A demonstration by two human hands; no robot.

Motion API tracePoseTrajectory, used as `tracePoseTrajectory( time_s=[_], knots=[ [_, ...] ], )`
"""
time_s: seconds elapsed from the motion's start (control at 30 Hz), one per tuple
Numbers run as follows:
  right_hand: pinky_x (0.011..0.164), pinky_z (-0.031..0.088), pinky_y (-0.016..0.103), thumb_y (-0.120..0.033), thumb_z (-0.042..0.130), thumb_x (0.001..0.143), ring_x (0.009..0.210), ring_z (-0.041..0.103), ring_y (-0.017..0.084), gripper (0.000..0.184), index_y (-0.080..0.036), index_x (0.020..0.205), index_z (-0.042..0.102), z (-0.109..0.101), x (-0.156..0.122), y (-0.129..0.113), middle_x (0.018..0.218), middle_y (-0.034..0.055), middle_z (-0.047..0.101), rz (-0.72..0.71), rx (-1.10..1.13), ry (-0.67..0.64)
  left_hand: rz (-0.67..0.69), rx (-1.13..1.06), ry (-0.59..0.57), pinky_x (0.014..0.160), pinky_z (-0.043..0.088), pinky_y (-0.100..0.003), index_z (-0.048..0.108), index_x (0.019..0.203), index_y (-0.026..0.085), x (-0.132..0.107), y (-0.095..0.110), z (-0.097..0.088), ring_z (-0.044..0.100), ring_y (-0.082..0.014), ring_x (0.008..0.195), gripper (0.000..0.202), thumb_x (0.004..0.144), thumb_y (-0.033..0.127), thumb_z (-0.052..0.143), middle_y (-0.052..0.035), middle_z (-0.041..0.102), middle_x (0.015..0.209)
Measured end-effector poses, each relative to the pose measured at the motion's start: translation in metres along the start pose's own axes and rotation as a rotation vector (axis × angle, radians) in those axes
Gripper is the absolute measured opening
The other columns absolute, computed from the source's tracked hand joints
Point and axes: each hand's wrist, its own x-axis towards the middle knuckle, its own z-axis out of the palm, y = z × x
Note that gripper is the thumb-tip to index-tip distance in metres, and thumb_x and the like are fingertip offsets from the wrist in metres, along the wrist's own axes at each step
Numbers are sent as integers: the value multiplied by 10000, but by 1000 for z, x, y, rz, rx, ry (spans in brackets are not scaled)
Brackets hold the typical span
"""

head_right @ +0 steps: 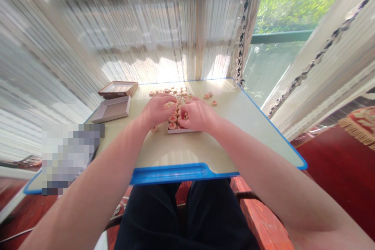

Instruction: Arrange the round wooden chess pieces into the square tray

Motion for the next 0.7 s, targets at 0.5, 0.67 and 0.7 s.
tracePoseTrajectory(
  time_s=[0.5, 0.67, 0.7],
  knots=[
    [671, 359, 263, -343, 574, 728, 749, 533, 182, 188, -189, 647, 646, -1, 0, -1, 692, 41, 608, -1, -8, 2, -25, 2, -41, 954, 425, -347, 699, 935, 173, 0, 3, -3, 571, -210, 988, 299, 738, 208, 476, -49, 671, 971],
    [671, 359, 267, -336, 588, 713, 748, 537, 188, 168, -197, 695, 680, -2, 1, 0, 697, 40, 614, 13, -1, -5, -33, -6, -52, 953, 424, -358, 698, 937, 175, 0, 3, -2, 567, -215, 979, 297, 745, 214, 475, -49, 668, 959],
    [671, 359, 268, -336, 586, 713, 744, 537, 187, 168, -198, 684, 678, -2, 1, 0, 692, 39, 612, 11, 0, -5, -33, -9, -55, 952, 424, -357, 698, 939, 178, 0, 2, -2, 564, -216, 982, 298, 743, 215, 477, -49, 667, 957]
  ],
)
